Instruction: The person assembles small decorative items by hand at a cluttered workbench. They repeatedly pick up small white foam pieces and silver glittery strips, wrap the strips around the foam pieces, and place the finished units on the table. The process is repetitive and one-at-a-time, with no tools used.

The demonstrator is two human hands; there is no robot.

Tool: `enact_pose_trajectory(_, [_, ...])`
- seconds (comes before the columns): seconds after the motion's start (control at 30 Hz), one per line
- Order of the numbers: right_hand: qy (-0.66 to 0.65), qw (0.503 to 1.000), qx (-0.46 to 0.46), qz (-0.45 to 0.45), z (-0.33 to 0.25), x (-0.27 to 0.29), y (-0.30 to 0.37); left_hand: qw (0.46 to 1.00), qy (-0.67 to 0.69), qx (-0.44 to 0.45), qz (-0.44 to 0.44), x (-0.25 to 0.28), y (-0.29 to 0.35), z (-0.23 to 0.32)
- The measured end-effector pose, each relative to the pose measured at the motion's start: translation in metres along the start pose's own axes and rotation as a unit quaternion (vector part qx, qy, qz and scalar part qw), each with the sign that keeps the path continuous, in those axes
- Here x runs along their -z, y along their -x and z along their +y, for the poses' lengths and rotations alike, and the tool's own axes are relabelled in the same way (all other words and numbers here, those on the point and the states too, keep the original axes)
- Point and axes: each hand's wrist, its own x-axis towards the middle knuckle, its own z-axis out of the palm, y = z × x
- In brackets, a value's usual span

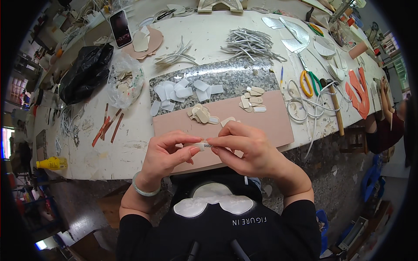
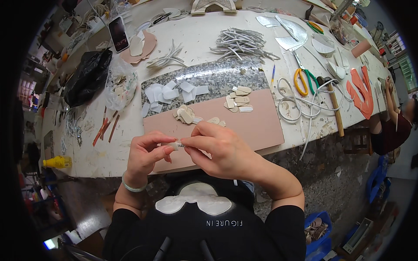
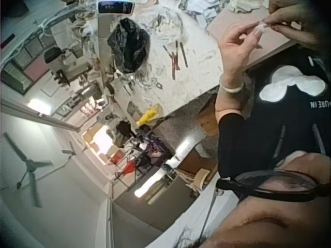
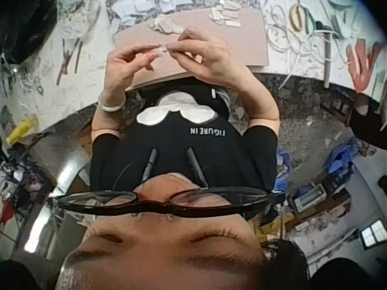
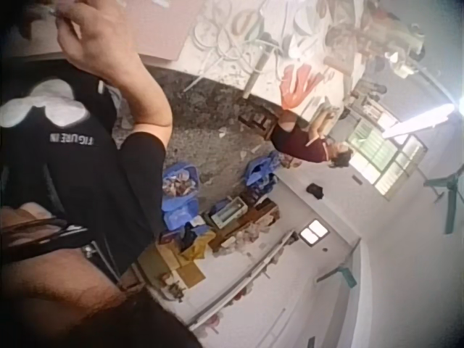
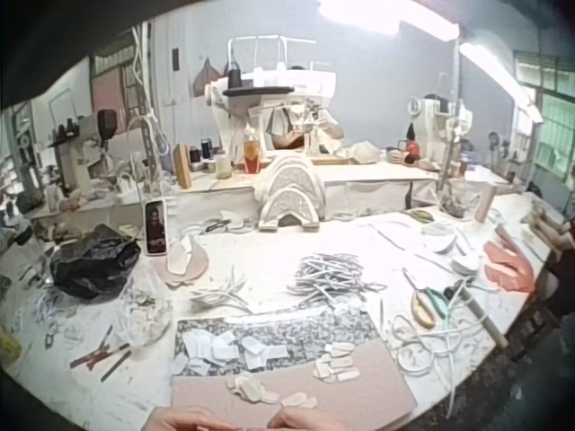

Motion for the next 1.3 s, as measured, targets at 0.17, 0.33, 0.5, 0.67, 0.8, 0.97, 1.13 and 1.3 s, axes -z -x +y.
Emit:
enact_pose_trajectory(0.17, [-0.023,1.0,-0.012,-0.016,-0.001,0.001,-0.001,1.0,0.0,0.003,-0.007,0.001,-0.001,0.001])
enact_pose_trajectory(0.33, [-0.057,0.998,-0.015,-0.024,0.002,0.0,-0.001,0.999,0.013,0.037,-0.005,-0.001,-0.001,0.003])
enact_pose_trajectory(0.5, [-0.085,0.995,-0.025,-0.033,0.002,0.001,-0.001,0.998,0.015,0.052,-0.027,0.002,0.0,0.002])
enact_pose_trajectory(0.67, [-0.107,0.993,-0.022,-0.035,0.005,0.002,-0.001,0.998,0.017,0.063,-0.025,0.001,0.001,-0.001])
enact_pose_trajectory(0.8, [-0.122,0.991,-0.031,-0.045,0.007,0.002,-0.002,0.996,0.022,0.074,-0.034,0.001,0.003,-0.001])
enact_pose_trajectory(0.97, [-0.119,0.988,-0.054,-0.081,0.008,0.005,-0.003,0.997,0.013,0.063,-0.031,-0.001,0.005,-0.006])
enact_pose_trajectory(1.13, [-0.084,0.989,-0.082,-0.088,0.012,-0.006,-0.004,0.996,-0.073,0.038,-0.019,-0.006,0.007,-0.007])
enact_pose_trajectory(1.3, [-0.081,0.991,-0.058,-0.086,0.015,-0.009,-0.006,0.996,-0.083,0.03,-0.023,-0.001,0.009,-0.007])
